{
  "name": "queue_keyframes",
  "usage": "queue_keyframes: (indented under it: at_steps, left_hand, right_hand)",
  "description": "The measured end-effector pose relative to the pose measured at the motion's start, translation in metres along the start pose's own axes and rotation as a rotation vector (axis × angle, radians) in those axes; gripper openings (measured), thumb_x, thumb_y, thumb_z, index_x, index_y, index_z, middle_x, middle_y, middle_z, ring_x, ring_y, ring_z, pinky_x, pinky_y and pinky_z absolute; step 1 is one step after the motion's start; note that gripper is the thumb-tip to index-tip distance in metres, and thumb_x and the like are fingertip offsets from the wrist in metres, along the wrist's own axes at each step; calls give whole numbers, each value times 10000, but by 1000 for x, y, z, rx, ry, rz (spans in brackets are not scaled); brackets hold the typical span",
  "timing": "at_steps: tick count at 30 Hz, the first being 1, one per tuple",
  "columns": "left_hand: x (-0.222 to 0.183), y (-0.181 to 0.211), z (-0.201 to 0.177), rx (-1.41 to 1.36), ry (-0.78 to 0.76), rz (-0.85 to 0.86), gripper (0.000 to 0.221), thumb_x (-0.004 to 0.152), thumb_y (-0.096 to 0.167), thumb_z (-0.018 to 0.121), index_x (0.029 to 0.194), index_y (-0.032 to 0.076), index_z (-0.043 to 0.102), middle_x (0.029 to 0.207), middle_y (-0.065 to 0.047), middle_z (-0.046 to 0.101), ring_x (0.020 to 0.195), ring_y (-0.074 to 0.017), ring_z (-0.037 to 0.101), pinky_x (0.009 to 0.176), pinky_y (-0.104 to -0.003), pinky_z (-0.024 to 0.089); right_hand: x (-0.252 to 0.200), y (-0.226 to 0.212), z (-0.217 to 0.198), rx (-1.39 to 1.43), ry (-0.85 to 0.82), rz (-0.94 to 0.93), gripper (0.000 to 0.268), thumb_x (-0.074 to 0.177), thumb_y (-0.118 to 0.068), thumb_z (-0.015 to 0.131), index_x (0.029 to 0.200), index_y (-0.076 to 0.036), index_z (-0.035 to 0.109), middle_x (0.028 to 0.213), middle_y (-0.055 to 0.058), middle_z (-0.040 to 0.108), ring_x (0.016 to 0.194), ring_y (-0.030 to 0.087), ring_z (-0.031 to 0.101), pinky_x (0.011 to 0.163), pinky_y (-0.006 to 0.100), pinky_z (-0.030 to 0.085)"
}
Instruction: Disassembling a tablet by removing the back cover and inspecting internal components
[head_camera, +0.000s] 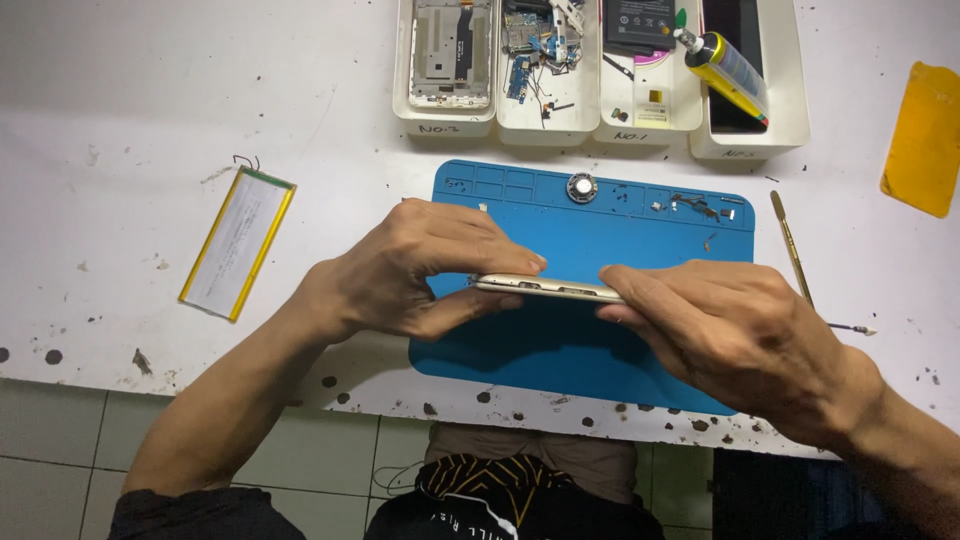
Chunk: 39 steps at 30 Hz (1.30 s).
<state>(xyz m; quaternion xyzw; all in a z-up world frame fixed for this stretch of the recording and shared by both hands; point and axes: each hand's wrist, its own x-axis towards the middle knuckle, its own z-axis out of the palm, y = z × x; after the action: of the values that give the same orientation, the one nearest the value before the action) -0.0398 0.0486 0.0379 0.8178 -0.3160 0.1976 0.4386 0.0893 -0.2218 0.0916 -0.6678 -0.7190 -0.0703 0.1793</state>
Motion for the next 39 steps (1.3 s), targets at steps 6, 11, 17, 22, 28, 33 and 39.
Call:
queue_keyframes:
  at_steps: [6,11,17,22,28,33,39]
  left_hand:
    - [7,7,-6,50,-59,19,328,918,57,742,1228,-9,659,1207,-181,750,1054,-342,779,910,-438,658]
    - [9,6,-5,74,-20,90,174,931,83,770,1073,-8,728,1071,-160,781,885,-316,749,776,-381,642]
    - [12,16,-25,197,-30,118,181,913,155,825,992,3,765,1004,-133,792,823,-294,720,713,-385,593]
    - [4,22,-36,451,-127,107,203,962,275,764,942,77,722,965,-79,763,825,-269,663,715,-379,542]
    - [0,25,-29,686,-219,105,310,1093,342,536,884,115,506,859,-62,521,670,-219,472,590,-365,404]
    - [-10,13,-25,611,-220,149,354,1108,351,455,849,110,446,811,-59,439,624,-221,417,560,-372,355]
    - [-13,3,-19,558,-169,168,401,1116,391,390,847,99,445,806,-58,421,621,-213,383,562,-361,326]
  right_hand:
    - [4,0,6,-39,26,-55,233,981,-186,715,1126,-5,688,920,89,772,737,260,747,625,410,595]
    - [11,-5,4,-71,-9,-58,241,1009,-207,664,1086,20,664,915,121,742,746,274,720,697,402,617]
    - [10,-9,2,-108,-70,-21,262,1008,-245,648,1128,-14,671,934,103,748,738,264,712,679,405,604]
    - [16,-12,-2,-167,-119,1,264,1014,-291,638,1116,-50,673,922,78,741,760,245,718,681,383,603]
    - [39,-17,4,-202,-158,-34,294,990,-283,644,1165,-47,649,1013,87,722,798,264,690,675,388,564]
    - [58,-19,17,-200,-204,-61,343,1060,-418,621,997,-82,584,847,70,589,653,233,553,574,378,503]
    - [67,-24,18,-178,-255,-150,237,1076,-273,589,923,-92,581,743,38,497,561,199,498,478,369,474]
